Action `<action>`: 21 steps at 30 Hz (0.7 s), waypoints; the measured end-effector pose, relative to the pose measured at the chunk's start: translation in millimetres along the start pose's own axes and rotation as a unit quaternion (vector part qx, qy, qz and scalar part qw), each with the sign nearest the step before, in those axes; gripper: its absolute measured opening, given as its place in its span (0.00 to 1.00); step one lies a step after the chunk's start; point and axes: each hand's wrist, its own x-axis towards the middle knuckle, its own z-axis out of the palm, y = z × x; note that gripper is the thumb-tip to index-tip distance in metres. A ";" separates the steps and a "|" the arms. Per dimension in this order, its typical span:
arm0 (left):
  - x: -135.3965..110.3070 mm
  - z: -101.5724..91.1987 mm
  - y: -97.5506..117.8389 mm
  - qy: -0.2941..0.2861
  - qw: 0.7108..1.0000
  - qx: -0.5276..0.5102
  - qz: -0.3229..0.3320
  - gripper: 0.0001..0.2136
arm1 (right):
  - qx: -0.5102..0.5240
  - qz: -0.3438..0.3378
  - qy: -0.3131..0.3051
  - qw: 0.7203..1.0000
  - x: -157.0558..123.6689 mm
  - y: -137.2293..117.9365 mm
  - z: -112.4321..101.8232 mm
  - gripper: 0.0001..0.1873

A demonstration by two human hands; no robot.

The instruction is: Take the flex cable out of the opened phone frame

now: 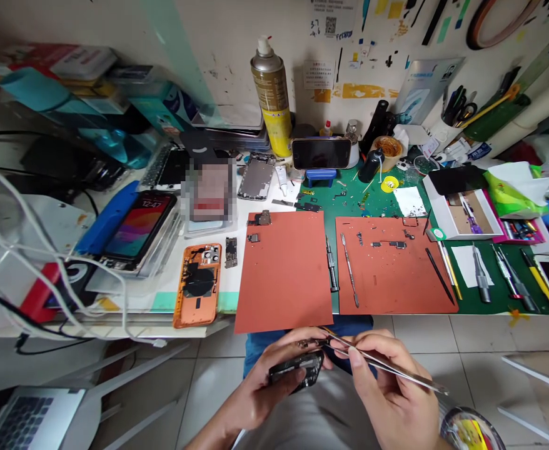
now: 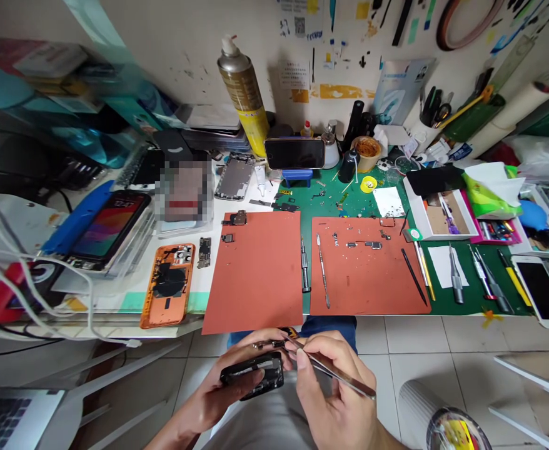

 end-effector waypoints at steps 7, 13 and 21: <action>-1.8 1.2 -3.8 0.022 0.997 -0.054 -0.046 0.16 | 0.010 -0.008 0.029 1.000 5.1 -1.4 8.5 0.12; -0.1 2.5 -8.2 -0.007 0.991 -0.113 -0.076 0.18 | 0.060 0.038 0.036 0.997 5.5 -1.7 13.3 0.08; 6.6 4.7 3.0 -0.027 0.990 -0.067 -0.120 0.21 | 0.169 0.113 0.051 0.978 6.7 -2.1 13.5 0.03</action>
